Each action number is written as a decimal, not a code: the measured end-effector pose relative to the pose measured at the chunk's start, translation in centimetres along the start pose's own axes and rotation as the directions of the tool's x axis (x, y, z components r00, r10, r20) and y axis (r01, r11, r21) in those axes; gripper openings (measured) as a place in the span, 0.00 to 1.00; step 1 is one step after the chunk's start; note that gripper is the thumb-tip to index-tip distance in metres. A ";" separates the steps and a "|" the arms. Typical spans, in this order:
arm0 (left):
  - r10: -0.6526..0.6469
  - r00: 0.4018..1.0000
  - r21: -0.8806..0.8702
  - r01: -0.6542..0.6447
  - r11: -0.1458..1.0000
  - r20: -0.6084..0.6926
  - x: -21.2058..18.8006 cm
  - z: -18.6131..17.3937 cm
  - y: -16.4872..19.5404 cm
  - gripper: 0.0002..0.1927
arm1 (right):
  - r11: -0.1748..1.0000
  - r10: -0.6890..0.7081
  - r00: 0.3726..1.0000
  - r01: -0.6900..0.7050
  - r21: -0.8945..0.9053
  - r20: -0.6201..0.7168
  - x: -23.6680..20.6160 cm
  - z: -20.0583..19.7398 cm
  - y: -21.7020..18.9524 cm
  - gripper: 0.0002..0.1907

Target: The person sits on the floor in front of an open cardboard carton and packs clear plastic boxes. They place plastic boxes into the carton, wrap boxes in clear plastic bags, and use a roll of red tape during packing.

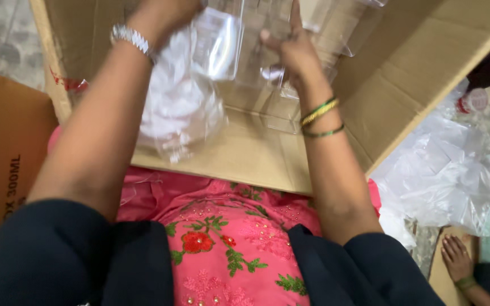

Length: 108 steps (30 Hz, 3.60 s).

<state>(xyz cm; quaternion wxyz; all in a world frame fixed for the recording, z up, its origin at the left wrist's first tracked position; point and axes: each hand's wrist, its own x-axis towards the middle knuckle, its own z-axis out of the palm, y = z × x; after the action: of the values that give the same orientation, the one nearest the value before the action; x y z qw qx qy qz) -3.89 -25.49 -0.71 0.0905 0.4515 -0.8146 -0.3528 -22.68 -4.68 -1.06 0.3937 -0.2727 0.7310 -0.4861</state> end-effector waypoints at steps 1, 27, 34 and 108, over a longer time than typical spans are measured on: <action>-0.007 1.000 -0.014 0.007 1.000 -0.007 -1.4 0.7 -0.6 0.21 | 1.000 0.022 1.000 -0.022 -0.010 -0.003 -1.5 0.2 0.3 0.58; 0.028 0.998 -0.313 -0.047 0.949 -0.064 -10.8 15.6 -3.6 0.32 | 0.944 -0.320 0.935 0.299 -0.142 -0.155 -10.3 -0.3 16.1 0.70; 0.181 0.981 -0.724 -0.177 0.667 -0.074 -16.4 10.8 -2.8 0.34 | 0.836 -0.545 0.760 0.462 -0.296 -0.353 -13.5 -0.2 12.9 0.55; 0.380 0.797 -0.882 0.417 0.218 0.470 -19.9 10.5 3.8 0.07 | 0.481 -0.136 0.991 0.062 0.874 0.004 -19.3 -5.0 3.2 0.10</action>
<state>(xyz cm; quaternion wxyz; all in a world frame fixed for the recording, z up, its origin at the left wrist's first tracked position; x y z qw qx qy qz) 0.15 -3.10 -2.57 0.0826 0.1634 -0.3826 -0.9056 -16.47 14.16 3.03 0.4751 -0.0953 0.3525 -0.8006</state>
